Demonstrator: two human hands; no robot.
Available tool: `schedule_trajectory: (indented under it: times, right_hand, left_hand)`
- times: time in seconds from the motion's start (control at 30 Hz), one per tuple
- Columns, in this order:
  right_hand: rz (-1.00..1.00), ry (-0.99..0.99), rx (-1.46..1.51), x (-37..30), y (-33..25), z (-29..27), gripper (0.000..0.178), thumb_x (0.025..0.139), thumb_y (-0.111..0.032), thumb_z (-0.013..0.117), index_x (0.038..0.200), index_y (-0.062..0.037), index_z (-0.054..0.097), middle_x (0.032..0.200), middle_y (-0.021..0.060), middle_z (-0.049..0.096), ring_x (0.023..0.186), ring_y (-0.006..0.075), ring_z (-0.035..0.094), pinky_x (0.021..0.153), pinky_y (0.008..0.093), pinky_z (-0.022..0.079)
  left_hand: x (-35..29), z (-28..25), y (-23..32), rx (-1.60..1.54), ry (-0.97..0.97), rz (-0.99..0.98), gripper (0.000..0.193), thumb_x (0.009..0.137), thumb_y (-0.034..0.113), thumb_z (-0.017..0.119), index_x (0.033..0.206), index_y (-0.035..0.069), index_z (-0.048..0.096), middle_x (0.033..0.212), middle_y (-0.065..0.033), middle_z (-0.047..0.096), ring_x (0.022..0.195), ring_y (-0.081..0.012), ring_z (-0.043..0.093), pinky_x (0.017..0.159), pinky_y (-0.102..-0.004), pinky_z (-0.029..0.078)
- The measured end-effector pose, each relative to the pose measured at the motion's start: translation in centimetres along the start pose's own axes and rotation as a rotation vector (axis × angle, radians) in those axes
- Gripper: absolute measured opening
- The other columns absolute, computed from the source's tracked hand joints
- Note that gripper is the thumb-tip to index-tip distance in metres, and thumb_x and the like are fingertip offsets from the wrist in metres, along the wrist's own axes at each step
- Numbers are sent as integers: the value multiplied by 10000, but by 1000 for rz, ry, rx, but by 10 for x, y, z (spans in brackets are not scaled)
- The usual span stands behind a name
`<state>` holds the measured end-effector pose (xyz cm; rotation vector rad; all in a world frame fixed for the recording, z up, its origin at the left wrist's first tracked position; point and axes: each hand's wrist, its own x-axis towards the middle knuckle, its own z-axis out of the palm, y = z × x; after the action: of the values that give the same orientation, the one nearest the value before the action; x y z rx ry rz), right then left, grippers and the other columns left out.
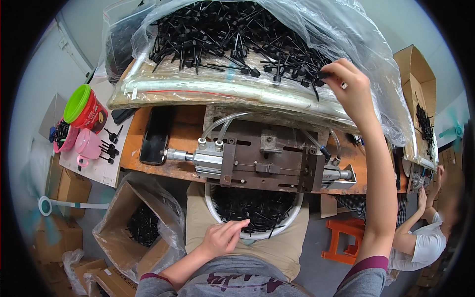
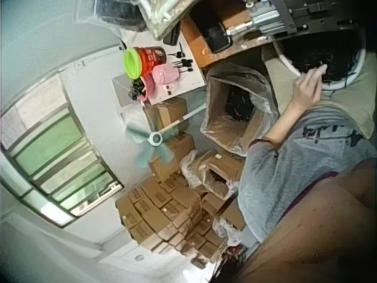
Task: Assembling small black plastic components using a workbench machine.
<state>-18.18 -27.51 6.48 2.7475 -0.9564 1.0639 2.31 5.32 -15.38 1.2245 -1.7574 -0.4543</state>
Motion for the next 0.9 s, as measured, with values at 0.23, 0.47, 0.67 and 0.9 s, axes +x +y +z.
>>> schedule_trajectory:
  times: [0.23, 0.47, 0.67, 0.9]
  right_hand:
    - [466, 365, 672, -13, -29, -20, 158, 860, -75, 707, 980, 25, 681, 818, 56, 695, 764, 109, 652, 694, 249, 516]
    - [731, -38, 1324, -83, -119, -5, 127, 847, 19, 681, 968, 32, 644, 892, 101, 681, 727, 138, 671, 672, 254, 545]
    - [902, -111, 1565, -121, -132, 18, 127, 852, 35, 683, 971, 28, 640, 884, 91, 672, 706, 143, 670, 628, 242, 538]
    - [671, 326, 902, -129, -135, 23, 113, 924, 28, 591, 1032, 57, 611, 1025, 160, 692, 803, 169, 691, 656, 248, 550]
  left_hand:
    - [37, -3, 23, -112, 95, 122, 425, 764, -78, 651, 1176, 20, 615, 1025, -113, 695, 774, -248, 682, 633, -300, 548]
    - [111, -37, 62, -397, 300, -56, 648, 770, -3, 772, 1334, -46, 455, 1271, -218, 545, 1053, -281, 637, 875, -348, 569]
    - [120, -46, 62, -49, 139, 202, 359, 701, -46, 772, 1051, 4, 707, 1047, -119, 684, 878, -243, 689, 720, -316, 565]
    - [110, -34, 57, -63, 62, 173, 368, 644, 17, 805, 1003, 35, 724, 948, -87, 671, 791, -221, 661, 661, -306, 544]
